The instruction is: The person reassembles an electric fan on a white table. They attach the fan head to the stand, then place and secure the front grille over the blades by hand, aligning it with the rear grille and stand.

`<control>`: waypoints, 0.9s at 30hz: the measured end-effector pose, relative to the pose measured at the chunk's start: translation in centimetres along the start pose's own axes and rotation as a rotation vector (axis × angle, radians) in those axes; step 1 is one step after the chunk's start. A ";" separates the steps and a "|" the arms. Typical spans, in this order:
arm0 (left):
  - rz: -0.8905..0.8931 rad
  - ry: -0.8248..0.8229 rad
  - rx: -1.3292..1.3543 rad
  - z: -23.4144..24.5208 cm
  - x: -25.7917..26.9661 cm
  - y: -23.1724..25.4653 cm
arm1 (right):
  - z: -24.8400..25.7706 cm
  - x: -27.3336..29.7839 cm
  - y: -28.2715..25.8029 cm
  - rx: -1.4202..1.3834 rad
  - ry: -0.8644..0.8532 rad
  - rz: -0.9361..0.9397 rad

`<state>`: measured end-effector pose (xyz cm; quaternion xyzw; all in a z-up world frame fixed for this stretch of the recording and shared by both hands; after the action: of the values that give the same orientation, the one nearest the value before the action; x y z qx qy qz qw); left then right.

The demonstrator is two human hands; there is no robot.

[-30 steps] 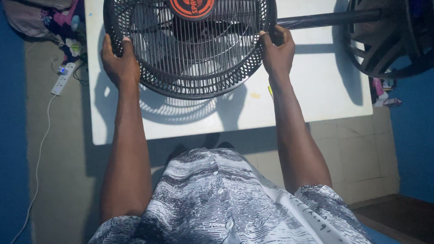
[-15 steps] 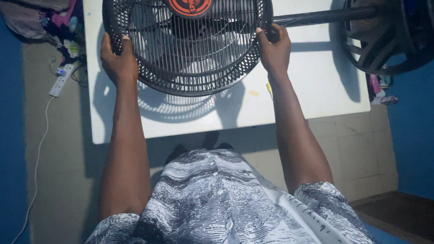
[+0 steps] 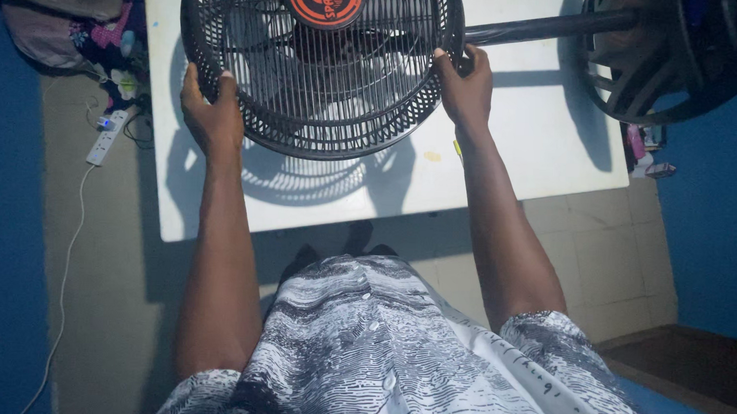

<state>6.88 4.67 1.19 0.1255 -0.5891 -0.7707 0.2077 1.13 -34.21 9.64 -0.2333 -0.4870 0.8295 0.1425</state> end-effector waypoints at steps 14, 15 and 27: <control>0.093 0.040 -0.091 0.9 6.2 1.4 | -0.1 4.0 0.6 0.169 0.005 -0.075; 0.100 0.043 -0.121 0.9 6.5 1.5 | -0.1 4.2 0.3 0.178 0.010 -0.052; 0.155 0.096 -0.173 -0.1 11.1 2.4 | 0.8 4.8 -0.5 0.175 -0.120 0.253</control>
<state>-2.48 -1.19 3.98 0.0977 -0.5179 -0.7934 0.3046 -3.32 -32.30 9.24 -0.2293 -0.3873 0.8926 0.0273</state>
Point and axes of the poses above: each hand's wrist, its own x-axis away from the middle knuckle, its own z-axis out of the back of the hand, y = z × x, the point moved 9 cm from there along -x, towards the middle knuckle, and after that the axes turned 9 degrees about z, right-handed, at the moved point
